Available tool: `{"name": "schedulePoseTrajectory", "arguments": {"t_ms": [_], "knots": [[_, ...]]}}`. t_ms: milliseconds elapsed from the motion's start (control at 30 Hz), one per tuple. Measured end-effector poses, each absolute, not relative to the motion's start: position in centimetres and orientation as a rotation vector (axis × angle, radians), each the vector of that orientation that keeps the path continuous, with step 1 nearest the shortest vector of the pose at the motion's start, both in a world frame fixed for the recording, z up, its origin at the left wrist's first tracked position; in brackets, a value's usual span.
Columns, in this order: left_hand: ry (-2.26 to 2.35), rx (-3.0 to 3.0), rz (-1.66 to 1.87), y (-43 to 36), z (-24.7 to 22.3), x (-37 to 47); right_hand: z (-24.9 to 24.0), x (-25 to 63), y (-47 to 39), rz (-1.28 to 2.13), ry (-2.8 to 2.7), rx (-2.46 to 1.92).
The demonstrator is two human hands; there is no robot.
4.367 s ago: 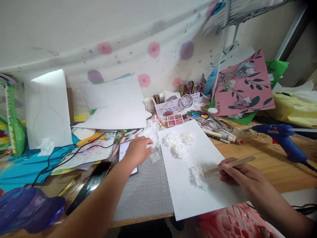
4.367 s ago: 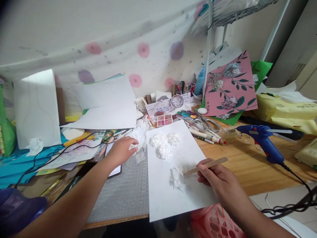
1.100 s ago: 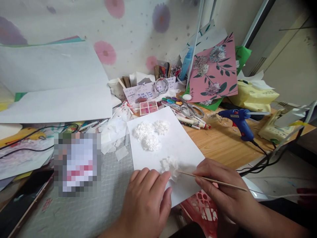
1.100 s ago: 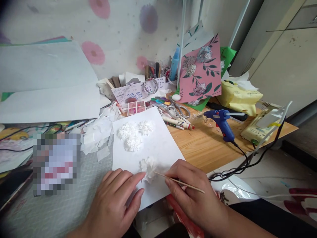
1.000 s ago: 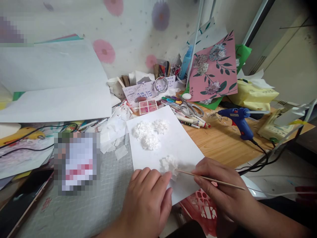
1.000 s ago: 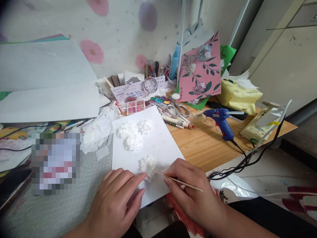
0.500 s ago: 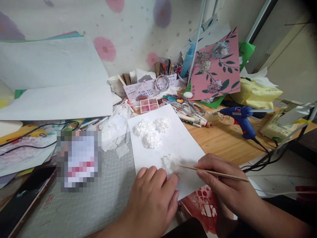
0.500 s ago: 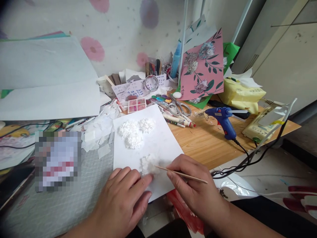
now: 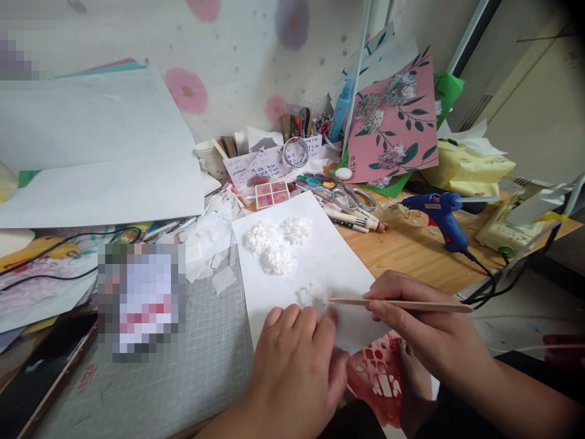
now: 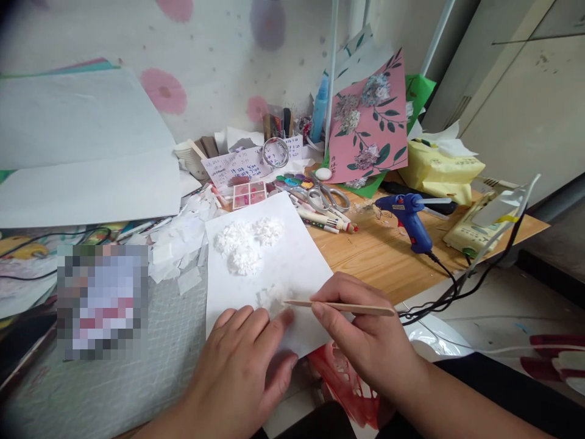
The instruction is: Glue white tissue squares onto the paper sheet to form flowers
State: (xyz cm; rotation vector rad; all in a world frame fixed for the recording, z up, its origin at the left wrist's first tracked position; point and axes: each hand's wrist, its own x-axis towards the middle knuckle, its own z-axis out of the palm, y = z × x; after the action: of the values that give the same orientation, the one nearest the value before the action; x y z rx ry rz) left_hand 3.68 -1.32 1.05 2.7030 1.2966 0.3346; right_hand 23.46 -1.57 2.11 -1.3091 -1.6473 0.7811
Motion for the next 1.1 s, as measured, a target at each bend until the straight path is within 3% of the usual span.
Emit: {"name": "schedulePoseTrajectory", "arguments": {"t_ms": [1100], "knots": [[1.185, 2.843, 0.572, -1.5, -0.3, 2.8, 1.4, 22.9, -1.5, 0.767, -1.793, -1.262]]}}
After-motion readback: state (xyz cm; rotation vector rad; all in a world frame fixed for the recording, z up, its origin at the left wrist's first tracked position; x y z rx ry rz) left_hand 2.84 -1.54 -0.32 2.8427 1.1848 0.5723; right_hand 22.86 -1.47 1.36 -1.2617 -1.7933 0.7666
